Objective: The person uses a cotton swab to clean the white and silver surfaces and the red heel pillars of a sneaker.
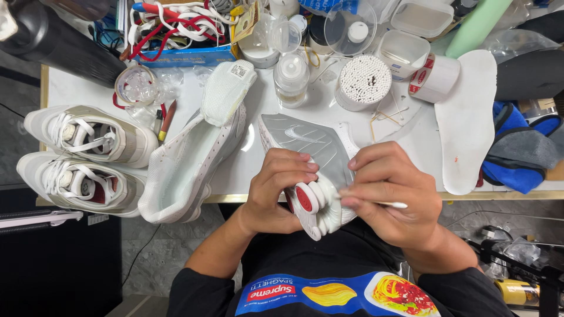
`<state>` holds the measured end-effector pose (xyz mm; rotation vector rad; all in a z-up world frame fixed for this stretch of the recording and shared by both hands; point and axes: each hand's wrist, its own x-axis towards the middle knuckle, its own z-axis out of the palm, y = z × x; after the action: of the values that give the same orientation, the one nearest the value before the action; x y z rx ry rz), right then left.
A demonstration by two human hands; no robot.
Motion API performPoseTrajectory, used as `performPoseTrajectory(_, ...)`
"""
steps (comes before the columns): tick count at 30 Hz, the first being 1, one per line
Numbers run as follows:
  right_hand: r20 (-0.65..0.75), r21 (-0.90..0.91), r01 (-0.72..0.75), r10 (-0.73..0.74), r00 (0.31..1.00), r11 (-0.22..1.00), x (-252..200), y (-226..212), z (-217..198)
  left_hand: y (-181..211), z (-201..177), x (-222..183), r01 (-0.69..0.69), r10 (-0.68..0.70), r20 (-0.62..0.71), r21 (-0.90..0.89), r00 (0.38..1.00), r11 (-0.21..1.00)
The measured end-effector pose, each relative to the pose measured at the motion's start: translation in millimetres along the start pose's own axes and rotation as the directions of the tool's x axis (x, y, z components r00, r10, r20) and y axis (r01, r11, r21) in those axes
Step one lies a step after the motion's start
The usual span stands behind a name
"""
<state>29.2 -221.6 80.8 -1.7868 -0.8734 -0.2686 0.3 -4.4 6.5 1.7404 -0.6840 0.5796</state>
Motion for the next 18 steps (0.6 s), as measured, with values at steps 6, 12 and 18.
performPoseTrajectory(6,-0.013,0.001,-0.016,0.016,1.000,1.000,-0.6,-0.7,0.2,-1.2,0.2,-3.9,0.009,-0.009,-0.004,-0.003,1.000,1.000)
performPoseTrajectory(12,0.028,0.020,0.012,-0.012,1.000,1.000,-1.5,-0.2,-0.7,-1.1,0.8,-3.9,-0.005,0.005,0.002,0.006,1.000,1.000)
performPoseTrajectory(18,-0.010,0.022,0.008,-0.008,1.000,1.000,-1.2,0.3,1.4,1.7,0.6,-0.8,-0.014,0.014,-0.013,0.011,1.000,1.000)
